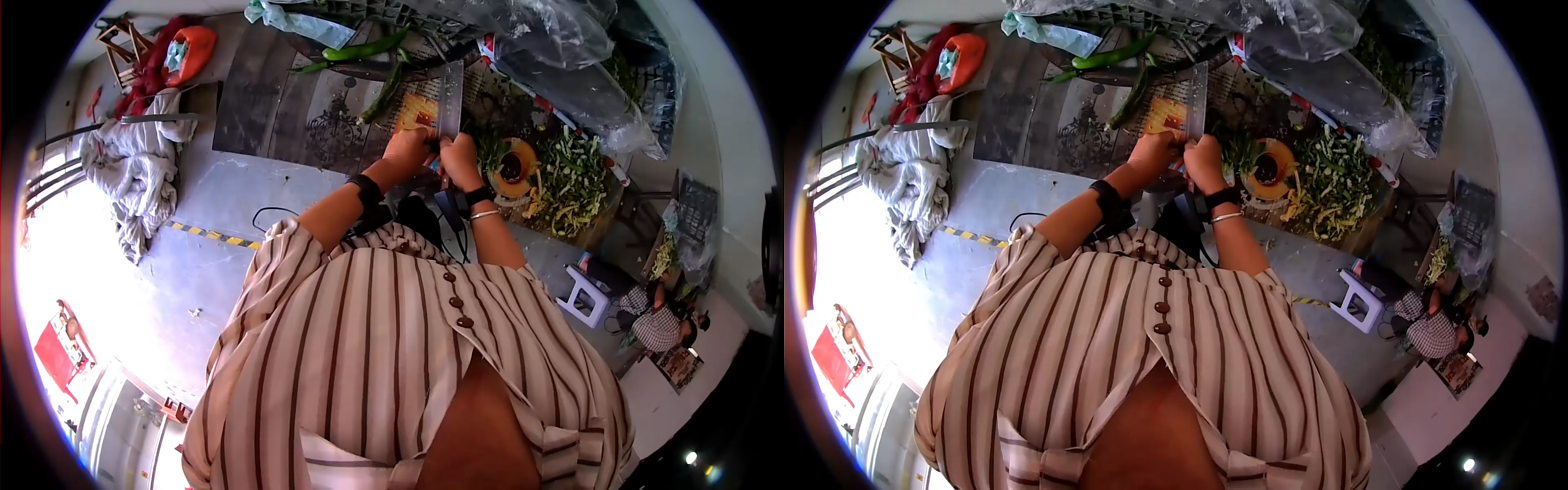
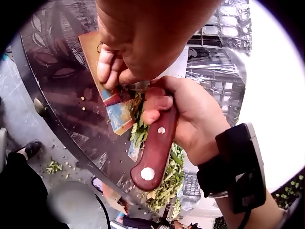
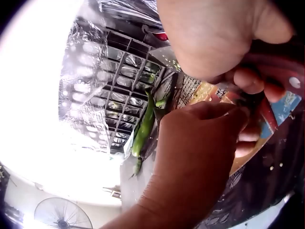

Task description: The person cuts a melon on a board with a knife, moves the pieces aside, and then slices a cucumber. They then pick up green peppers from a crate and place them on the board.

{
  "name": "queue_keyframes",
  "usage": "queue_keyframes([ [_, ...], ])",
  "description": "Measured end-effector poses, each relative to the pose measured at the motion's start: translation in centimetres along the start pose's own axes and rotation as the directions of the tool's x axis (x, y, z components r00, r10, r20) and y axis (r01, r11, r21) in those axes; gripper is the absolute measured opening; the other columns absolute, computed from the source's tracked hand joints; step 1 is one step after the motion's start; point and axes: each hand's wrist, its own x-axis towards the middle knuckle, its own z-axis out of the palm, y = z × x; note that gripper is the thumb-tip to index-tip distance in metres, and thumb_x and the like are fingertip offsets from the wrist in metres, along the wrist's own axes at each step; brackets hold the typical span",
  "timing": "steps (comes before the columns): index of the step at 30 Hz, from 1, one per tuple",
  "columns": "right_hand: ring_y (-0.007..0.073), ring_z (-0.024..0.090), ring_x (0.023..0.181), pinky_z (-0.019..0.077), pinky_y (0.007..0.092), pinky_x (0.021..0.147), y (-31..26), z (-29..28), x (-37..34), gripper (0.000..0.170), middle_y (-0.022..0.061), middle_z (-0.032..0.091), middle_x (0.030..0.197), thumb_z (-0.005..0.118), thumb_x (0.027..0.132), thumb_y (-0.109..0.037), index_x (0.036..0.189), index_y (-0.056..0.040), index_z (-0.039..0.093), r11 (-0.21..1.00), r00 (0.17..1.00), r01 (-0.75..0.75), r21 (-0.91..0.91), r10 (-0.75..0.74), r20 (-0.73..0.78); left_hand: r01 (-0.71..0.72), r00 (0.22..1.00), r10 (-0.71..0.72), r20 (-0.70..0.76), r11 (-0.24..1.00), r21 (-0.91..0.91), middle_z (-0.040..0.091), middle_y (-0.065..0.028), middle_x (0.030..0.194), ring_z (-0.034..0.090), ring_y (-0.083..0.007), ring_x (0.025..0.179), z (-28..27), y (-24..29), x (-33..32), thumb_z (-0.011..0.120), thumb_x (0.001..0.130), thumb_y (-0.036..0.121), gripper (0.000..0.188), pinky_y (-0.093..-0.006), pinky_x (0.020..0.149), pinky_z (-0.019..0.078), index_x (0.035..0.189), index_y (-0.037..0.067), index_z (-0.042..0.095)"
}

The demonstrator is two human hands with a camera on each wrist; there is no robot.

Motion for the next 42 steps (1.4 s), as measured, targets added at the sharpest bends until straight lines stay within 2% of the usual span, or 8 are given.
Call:
queue_keyframes([
  [3,0.0233,0.049,0.033,0.0385,0.0340,0.033,0.3,-0.2,-0.9,0.031,0.0134,0.047,0.042,0.046,0.081,-0.012,0.057,0.0065,0.046,1.000,0.999,0.011,-0.003,-0.011,-0.035,-0.080,0.994,0.082,-0.073,0.996,0.032,0.061,-0.0182,0.078,0.059,-0.0339,0.075,0.6,-1.0,0.1,0.057,0.072,0.015,0.018,-0.0401,0.066,0.0469,0.083,0.002,0.059],
  [8,0.0210,0.048,0.032,0.0375,0.0325,0.032,-0.3,-0.5,-2.9,0.032,0.0115,0.047,0.042,0.046,0.082,-0.013,0.055,0.0044,0.044,0.998,0.999,-0.033,-0.045,0.033,-0.002,-0.001,1.000,0.000,-0.030,1.000,-0.013,0.061,-0.0183,0.078,0.059,-0.0344,0.077,0.4,-0.4,0.1,0.055,0.072,0.014,0.018,-0.0404,0.067,0.0466,0.086,0.004,0.059],
  [13,0.0239,0.051,0.034,0.0409,0.0341,0.036,0.2,0.1,-3.0,0.028,0.0144,0.047,0.043,0.046,0.081,-0.012,0.064,0.0082,0.052,0.997,0.998,-0.056,-0.045,0.057,0.034,-0.034,0.998,0.038,-0.042,0.995,0.096,0.060,-0.0193,0.079,0.058,-0.0362,0.078,0.6,-0.9,0.3,0.053,0.073,0.013,0.018,-0.0420,0.069,0.0458,0.089,0.005,0.058],
  [16,0.0248,0.052,0.036,0.0413,0.0348,0.037,0.1,0.2,-3.0,0.026,0.0152,0.047,0.044,0.046,0.081,-0.012,0.065,0.0078,0.053,0.997,0.997,-0.071,-0.030,0.072,0.032,0.002,1.000,-0.002,0.014,1.000,0.007,0.060,-0.0197,0.079,0.057,-0.0368,0.078,0.6,-1.0,0.4,0.053,0.074,0.015,0.017,-0.0425,0.069,0.0456,0.087,0.004,0.057],
  [27,0.0283,0.054,0.038,0.0429,0.0363,0.038,0.3,0.5,-3.1,0.028,0.0189,0.050,0.048,0.048,0.081,-0.014,0.067,0.0098,0.052,0.997,0.998,-0.055,-0.048,0.055,-0.007,-0.042,0.999,0.044,-0.012,0.991,0.130,0.060,-0.0196,0.076,0.058,-0.0370,0.076,0.9,-1.3,0.7,0.054,0.074,0.017,0.018,-0.0431,0.067,0.0457,0.084,0.003,0.057],
  [38,0.0296,0.055,0.040,0.0433,0.0365,0.039,0.2,0.5,-3.1,0.030,0.0200,0.050,0.049,0.047,0.081,-0.015,0.066,0.0103,0.052,0.993,0.998,-0.062,-0.095,0.062,-0.003,-0.040,0.998,0.045,-0.044,0.994,0.101,0.060,-0.0194,0.078,0.058,-0.0363,0.076,1.0,-1.4,0.7,0.055,0.073,0.018,0.018,-0.0419,0.067,0.0464,0.082,0.002,0.057],
  [40,0.0200,0.049,0.034,0.0392,0.0313,0.035,0.2,0.6,-3.1,0.028,0.0097,0.047,0.045,0.047,0.083,-0.015,0.064,0.0047,0.049,0.994,0.998,-0.069,-0.088,0.070,0.008,-0.049,0.997,0.054,-0.047,0.993,0.111,0.060,-0.0194,0.077,0.057,-0.0373,0.075,1.1,-1.4,0.8,0.054,0.074,0.018,0.016,-0.0434,0.067,0.0457,0.082,0.004,0.056],
  [42,0.0200,0.049,0.034,0.0392,0.0314,0.035,1.0,0.8,-2.7,0.028,0.0095,0.047,0.045,0.047,0.083,-0.015,0.064,0.0047,0.049,0.993,1.000,-0.021,-0.118,0.021,0.001,-0.052,0.997,0.059,-0.050,0.990,0.130,0.060,-0.0193,0.077,0.057,-0.0373,0.076,1.2,-1.5,0.8,0.053,0.074,0.018,0.017,-0.0434,0.068,0.0456,0.082,0.004,0.056],
])
